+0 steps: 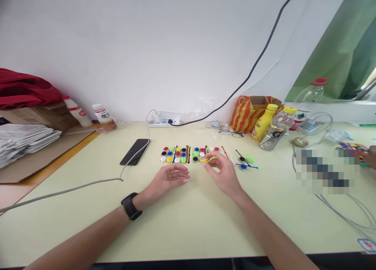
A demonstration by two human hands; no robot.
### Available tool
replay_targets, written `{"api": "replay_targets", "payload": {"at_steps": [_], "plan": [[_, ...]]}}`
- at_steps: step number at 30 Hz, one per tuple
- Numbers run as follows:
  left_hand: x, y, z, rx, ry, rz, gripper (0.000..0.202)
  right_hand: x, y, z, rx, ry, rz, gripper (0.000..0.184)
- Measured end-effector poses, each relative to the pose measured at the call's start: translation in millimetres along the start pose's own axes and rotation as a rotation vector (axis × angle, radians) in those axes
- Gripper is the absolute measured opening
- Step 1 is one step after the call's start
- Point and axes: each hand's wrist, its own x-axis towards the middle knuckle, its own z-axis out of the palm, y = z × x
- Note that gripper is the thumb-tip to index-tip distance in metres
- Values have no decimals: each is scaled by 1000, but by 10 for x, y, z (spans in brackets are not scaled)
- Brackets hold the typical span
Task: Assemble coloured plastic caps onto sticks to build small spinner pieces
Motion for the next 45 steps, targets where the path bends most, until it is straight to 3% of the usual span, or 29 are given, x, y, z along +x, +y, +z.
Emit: {"api": "replay_targets", "payload": {"at_steps": [3,8,14,19,21,24,26,28,33,41,45], "plan": [[6,-35,-17,27,-5,7,34,150,76,-310,-58,198,8,41],[18,-77,-35,66,-48,32,31,341,238,-904,-412,544,26,44],[21,-80,-33,114,-75,63,27,388,678,-1419,-789,543,104,24],[-10,-18,-34,155,-108,74,26,379,1034,-1620,-863,377,176,16],[-22,8,-28,164,-122,70,26,384,1072,-1634,-880,311,192,14],[-26,22,-10,130,-120,53,26,409,1011,-1548,-938,347,107,20],[-20,11,-1,94,-95,31,27,433,932,-1416,-974,350,-1,25],[-11,-8,0,67,-63,15,30,451,860,-1248,-1010,263,-75,27],[-1,-41,-20,39,-22,20,35,438,797,-920,-1100,112,-48,32],[-4,-24,-24,53,21,37,29,427,825,-879,-1141,109,-2,32],[1,-13,-33,85,27,51,25,442,772,-862,-1060,168,-39,26]]}}
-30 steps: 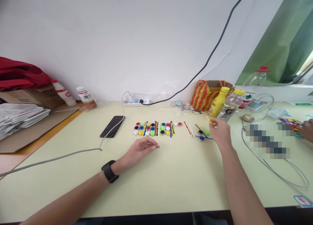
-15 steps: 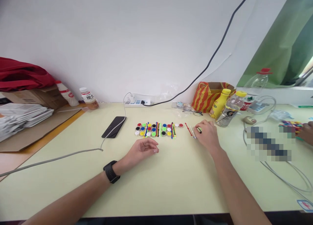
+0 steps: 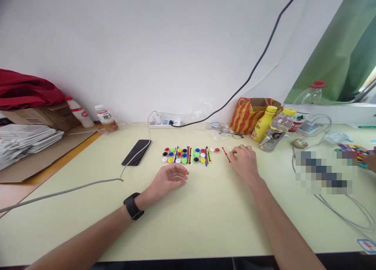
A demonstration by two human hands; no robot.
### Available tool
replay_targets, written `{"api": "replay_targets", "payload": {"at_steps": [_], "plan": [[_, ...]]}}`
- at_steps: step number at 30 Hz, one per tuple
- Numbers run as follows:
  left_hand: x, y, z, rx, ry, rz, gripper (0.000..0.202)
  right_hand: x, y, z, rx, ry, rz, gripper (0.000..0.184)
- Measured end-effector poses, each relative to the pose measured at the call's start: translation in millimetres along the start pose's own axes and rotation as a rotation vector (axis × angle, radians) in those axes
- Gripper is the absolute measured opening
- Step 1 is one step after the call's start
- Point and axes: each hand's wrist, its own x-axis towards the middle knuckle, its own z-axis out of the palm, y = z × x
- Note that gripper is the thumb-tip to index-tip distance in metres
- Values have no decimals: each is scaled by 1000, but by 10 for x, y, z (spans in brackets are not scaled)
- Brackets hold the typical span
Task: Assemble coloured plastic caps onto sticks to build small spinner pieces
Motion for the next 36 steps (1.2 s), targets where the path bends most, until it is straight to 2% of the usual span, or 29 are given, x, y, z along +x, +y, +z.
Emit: {"api": "replay_targets", "payload": {"at_steps": [5,9,13,17,22,28,36], "plan": [[18,-5,-2,22,17,33,22,-33,-217,-67,331,44,88,22],[26,-18,-3,38,24,42,19,-92,-431,-74,468,-8,51,22],[23,-31,-9,31,32,39,19,-134,-529,-18,455,-47,-18,24],[15,-32,-15,3,23,34,20,-141,-518,51,433,-59,-58,27],[8,-27,-14,-20,1,56,18,-151,-488,103,391,-90,-45,32],[23,-66,-19,-53,-21,68,20,-152,-470,132,343,-72,-110,29],[25,-72,-29,-37,-31,98,16,-140,-472,137,328,-82,-115,30]]}}
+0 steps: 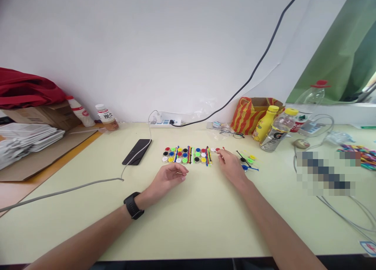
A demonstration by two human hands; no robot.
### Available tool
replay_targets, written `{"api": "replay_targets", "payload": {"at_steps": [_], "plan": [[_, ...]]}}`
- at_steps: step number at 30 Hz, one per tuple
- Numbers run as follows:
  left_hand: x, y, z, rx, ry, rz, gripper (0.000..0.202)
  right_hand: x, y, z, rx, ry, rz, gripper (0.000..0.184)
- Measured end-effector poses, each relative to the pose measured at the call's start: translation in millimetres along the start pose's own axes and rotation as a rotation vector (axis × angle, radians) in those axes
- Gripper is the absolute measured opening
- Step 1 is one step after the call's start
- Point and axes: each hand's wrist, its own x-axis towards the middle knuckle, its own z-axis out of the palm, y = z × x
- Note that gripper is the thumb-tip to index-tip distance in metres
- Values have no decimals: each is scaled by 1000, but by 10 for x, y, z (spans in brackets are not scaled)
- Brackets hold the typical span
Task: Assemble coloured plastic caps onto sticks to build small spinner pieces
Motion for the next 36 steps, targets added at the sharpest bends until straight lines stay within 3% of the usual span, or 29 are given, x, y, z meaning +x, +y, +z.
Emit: {"api": "replay_targets", "payload": {"at_steps": [10,17,22,26,28,30,32,36], "plan": [[-1,-16,-5,9,17,9,12,-16,-67,-183,-45,-52,82,41],[-21,40,9,29,39,-7,12,-32,-39,-405,-118,-145,137,12],[-10,3,-2,52,44,-3,12,-77,-146,-515,125,-328,53,16],[-12,-5,-2,118,43,9,13,-150,-408,-453,355,-515,-24,21],[-32,17,10,251,45,18,20,-196,-554,-391,453,-580,-56,24],[-61,43,28,436,24,49,30,-234,-664,-334,533,-608,-74,24],[-88,59,47,585,-23,111,27,-252,-720,-298,574,-596,-72,22],[-112,65,63,645,-73,175,14,-231,-731,-298,617,-540,-13,21]]}}
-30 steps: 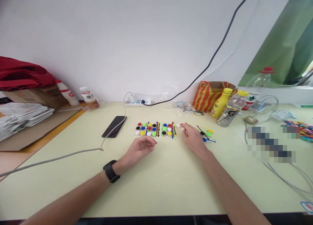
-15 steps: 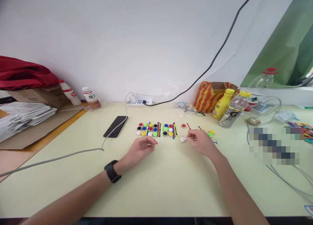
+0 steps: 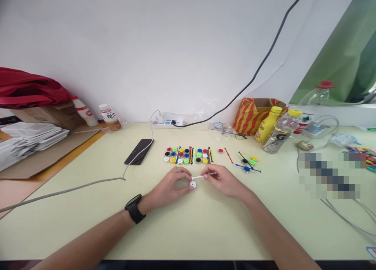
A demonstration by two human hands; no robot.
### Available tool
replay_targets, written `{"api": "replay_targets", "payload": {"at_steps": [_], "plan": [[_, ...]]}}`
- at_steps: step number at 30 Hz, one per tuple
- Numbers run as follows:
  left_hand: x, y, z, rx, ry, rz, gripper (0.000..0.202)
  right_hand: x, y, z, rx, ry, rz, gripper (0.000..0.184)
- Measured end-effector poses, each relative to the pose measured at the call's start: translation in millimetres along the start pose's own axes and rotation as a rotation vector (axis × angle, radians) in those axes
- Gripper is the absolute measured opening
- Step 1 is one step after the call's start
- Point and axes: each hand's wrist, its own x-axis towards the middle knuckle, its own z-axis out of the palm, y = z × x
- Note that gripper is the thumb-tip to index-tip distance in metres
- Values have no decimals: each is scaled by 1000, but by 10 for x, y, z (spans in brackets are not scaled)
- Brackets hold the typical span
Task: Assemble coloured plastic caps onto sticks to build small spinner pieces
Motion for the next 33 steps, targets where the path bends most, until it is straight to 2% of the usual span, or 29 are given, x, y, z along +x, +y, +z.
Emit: {"api": "replay_targets", "payload": {"at_steps": [4,7,12,18,23,29,33], "plan": [[6,-5,-13,-62,20,-87,18,11,-54,-31,91,71,27,29],[24,-31,-15,-190,34,-131,22,0,-103,7,143,73,61,34],[61,-79,1,-460,49,-170,34,-5,-129,212,262,4,16,36],[65,-6,-25,-594,-35,-172,31,36,-82,431,198,55,-45,28],[69,24,-33,-571,3,-154,31,35,-58,447,92,121,-69,23],[62,-3,0,-489,20,-116,26,33,-5,447,-23,63,-103,18],[42,20,-44,-309,59,-36,21,27,1,433,-164,116,-95,16]]}}
